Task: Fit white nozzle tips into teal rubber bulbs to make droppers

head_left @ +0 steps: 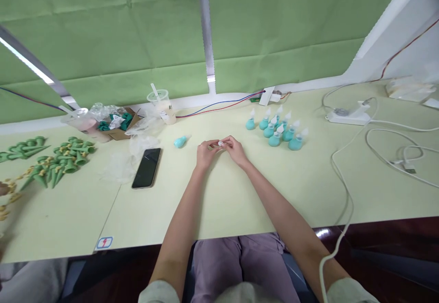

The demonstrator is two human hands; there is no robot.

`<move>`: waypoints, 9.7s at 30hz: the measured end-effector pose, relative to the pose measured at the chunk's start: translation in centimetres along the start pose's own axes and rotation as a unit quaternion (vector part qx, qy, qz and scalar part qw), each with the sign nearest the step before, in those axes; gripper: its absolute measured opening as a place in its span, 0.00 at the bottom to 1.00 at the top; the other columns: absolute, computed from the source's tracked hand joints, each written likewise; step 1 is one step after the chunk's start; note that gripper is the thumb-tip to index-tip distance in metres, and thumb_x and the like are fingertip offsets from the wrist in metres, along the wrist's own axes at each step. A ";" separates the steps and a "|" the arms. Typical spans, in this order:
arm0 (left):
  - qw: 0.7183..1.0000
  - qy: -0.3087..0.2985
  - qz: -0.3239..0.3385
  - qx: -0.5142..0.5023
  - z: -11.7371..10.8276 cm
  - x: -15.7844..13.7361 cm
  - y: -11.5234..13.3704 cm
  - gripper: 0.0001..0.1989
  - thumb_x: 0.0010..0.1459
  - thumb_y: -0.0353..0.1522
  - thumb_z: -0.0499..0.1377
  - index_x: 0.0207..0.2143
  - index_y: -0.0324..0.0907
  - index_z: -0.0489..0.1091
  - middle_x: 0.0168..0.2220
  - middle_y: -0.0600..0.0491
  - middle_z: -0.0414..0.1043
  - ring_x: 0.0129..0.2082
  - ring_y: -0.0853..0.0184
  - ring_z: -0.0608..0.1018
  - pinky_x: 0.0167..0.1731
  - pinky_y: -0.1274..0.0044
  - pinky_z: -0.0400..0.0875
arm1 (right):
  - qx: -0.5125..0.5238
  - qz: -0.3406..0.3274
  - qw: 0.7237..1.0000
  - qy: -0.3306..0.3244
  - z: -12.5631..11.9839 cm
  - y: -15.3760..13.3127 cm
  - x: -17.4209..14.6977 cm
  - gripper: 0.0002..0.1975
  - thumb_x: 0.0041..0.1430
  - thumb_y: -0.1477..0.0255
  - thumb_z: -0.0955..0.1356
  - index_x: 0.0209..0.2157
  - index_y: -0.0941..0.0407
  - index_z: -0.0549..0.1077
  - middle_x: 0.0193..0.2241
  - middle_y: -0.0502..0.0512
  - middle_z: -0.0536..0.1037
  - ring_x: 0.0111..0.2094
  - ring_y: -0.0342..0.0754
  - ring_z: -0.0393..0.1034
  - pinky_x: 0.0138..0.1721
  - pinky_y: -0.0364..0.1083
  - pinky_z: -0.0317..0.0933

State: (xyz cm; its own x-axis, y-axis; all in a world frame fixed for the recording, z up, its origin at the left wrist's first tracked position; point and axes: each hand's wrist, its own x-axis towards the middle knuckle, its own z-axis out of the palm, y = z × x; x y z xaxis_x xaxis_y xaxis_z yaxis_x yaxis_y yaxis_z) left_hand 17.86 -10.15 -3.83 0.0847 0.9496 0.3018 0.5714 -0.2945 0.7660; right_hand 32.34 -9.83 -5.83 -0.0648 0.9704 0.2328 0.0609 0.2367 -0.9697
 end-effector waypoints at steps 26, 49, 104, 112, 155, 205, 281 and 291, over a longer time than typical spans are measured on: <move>0.982 0.019 0.102 0.159 0.4 -0.1 -0.9 0.09 0.56 0.30 0.58 0.40 0.43 0.74 0.33 0.53 0.75 0.34 0.68 0.71 0.36 0.77 0.66 | -0.096 -0.003 0.994 0.057 -0.5 -0.1 0.3 0.06 0.49 0.68 0.68 0.27 0.54 0.77 0.30 0.51 0.79 0.28 0.44 0.69 0.33 0.43 0.61; 0.929 0.055 0.229 0.284 0.8 -0.3 -1.4 0.12 0.61 0.35 0.52 0.40 0.42 0.73 0.30 0.49 0.73 0.32 0.67 0.69 0.30 0.77 0.64 | -0.049 0.009 0.994 0.097 -0.3 -0.6 0.3 0.08 0.45 0.65 0.70 0.25 0.56 0.75 0.28 0.52 0.78 0.29 0.46 0.71 0.36 0.46 0.64; 0.954 0.066 0.133 0.261 -0.2 -0.3 -1.6 0.14 0.61 0.30 0.49 0.44 0.47 0.72 0.35 0.49 0.70 0.38 0.65 0.69 0.29 0.77 0.65 | 0.092 0.047 0.981 0.162 -1.4 0.4 1.2 0.15 0.43 0.63 0.70 0.31 0.58 0.74 0.30 0.57 0.78 0.30 0.45 0.71 0.38 0.46 0.65; 0.973 0.087 0.063 0.203 -1.2 1.3 -2.8 0.10 0.59 0.32 0.53 0.36 0.43 0.75 0.33 0.49 0.74 0.34 0.65 0.71 0.35 0.74 0.66 | -0.070 0.024 0.997 0.018 -1.3 -1.0 0.3 0.14 0.46 0.63 0.69 0.35 0.54 0.76 0.34 0.51 0.76 0.27 0.41 0.63 0.34 0.44 0.63; 0.941 0.042 0.022 0.335 -1.4 3.7 -4.2 0.11 0.58 0.31 0.54 0.44 0.38 0.68 0.40 0.46 0.69 0.43 0.60 0.68 0.41 0.72 0.62 | -0.254 -0.010 0.778 -0.575 1.3 -6.2 -5.8 0.06 0.41 0.74 0.73 0.26 0.56 0.76 0.20 0.45 0.71 0.24 0.39 0.64 0.25 0.39 0.53; 0.931 0.117 0.134 0.319 -1.5 -1.9 -0.5 0.14 0.59 0.32 0.53 0.48 0.48 0.67 0.43 0.46 0.70 0.46 0.59 0.68 0.48 0.66 0.59 | -0.129 -0.011 0.989 0.072 2.6 -1.0 0.3 0.20 0.59 0.64 0.59 0.50 0.57 0.67 0.43 0.58 0.73 0.36 0.45 0.67 0.39 0.43 0.61; 0.920 0.013 0.236 0.312 -0.8 -0.5 -1.7 0.11 0.56 0.30 0.58 0.43 0.42 0.70 0.40 0.49 0.71 0.41 0.63 0.71 0.39 0.73 0.66 | -0.380 -0.083 0.921 -0.012 0.2 0.1 1.0 0.08 0.61 0.75 0.59 0.33 0.55 0.68 0.37 0.54 0.73 0.42 0.49 0.64 0.41 0.48 0.51; 0.926 0.008 0.225 0.303 -0.8 -0.4 -1.8 0.11 0.55 0.29 0.58 0.43 0.44 0.70 0.40 0.49 0.71 0.42 0.63 0.71 0.40 0.72 0.66 | -0.258 -0.067 0.960 0.090 -0.4 0.5 1.9 0.08 0.59 0.73 0.60 0.31 0.54 0.69 0.33 0.53 0.73 0.34 0.46 0.66 0.39 0.47 0.55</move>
State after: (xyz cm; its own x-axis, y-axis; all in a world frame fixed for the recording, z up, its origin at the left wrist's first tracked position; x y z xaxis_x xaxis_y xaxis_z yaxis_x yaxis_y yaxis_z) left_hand 16.12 -10.11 -4.86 0.4160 0.7424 0.5251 0.8348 -0.5408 0.1032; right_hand 32.60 -7.89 -5.88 0.0635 0.9110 0.4074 0.5518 0.3081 -0.7750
